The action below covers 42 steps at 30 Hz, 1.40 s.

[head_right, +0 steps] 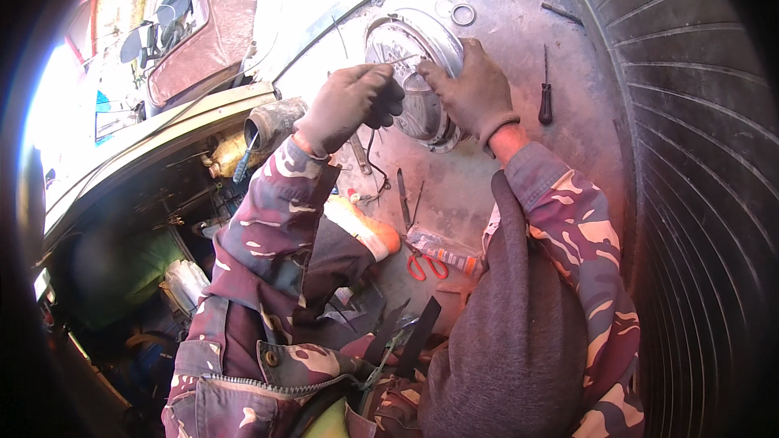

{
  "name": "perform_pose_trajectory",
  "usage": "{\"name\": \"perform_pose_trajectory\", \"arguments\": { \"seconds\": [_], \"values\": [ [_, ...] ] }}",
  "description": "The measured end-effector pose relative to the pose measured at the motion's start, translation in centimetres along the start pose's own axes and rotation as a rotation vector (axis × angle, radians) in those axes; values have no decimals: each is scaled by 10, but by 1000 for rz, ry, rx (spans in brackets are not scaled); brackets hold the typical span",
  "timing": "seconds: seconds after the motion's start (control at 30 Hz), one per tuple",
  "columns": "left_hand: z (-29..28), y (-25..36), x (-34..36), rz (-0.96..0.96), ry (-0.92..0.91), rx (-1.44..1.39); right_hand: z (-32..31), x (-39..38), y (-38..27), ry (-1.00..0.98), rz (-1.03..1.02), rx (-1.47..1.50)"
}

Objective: The person sits on the floor and uses a screwdriver and adjustable wrench to tighten screws on a circular motor housing. They repeatedly adjust the screws and reposition the tool while holding the motor steady.

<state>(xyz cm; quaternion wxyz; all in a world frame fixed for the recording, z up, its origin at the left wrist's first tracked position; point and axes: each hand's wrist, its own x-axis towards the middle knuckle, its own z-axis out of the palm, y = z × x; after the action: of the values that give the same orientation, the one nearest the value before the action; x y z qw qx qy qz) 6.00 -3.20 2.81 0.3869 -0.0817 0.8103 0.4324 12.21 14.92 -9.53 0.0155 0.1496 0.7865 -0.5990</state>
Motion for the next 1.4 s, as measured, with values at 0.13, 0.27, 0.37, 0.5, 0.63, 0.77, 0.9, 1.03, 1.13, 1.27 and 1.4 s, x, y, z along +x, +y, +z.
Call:
{"name": "perform_pose_trajectory", "arguments": {
  "seconds": [0.13, 0.27, 0.37, 0.5, 0.63, 0.77, 0.9, 1.03, 1.13, 1.27, 1.4],
  "values": [
    [-26, -9, -7, 44, 26, -247, 1, -2, 2, 2, -3, 47],
    [-46, -46, -26, 125, 42, -356, 2, 1, 4, 0, 4, 47],
    [-50, -91, -45, 97, 88, -343, 3, 4, 3, -14, 42, 18],
    [-48, -155, -66, 35, 186, -439, 1, 8, 4, -38, 17, -3],
    [-46, -200, -67, -23, 313, -487, -1, 20, 11, -115, -52, 4],
    [-50, -213, -53, 83, 351, -456, -15, 46, 23, -283, -58, 188],
    [-46, -204, -29, 200, 416, -416, -41, 77, 34, -449, 76, 333],
    [-27, -197, 16, 237, 386, -287, -55, 104, 46, -526, 229, 390],
    [-10, -197, 52, 207, 368, -439, -64, 122, 50, -562, 235, 389],
    [18, -198, 77, 228, 462, -349, -80, 135, 57, -617, 306, 448],
    [35, -181, 81, 168, 561, -381, -87, 137, 65, -630, 332, 564]
  ]
}}
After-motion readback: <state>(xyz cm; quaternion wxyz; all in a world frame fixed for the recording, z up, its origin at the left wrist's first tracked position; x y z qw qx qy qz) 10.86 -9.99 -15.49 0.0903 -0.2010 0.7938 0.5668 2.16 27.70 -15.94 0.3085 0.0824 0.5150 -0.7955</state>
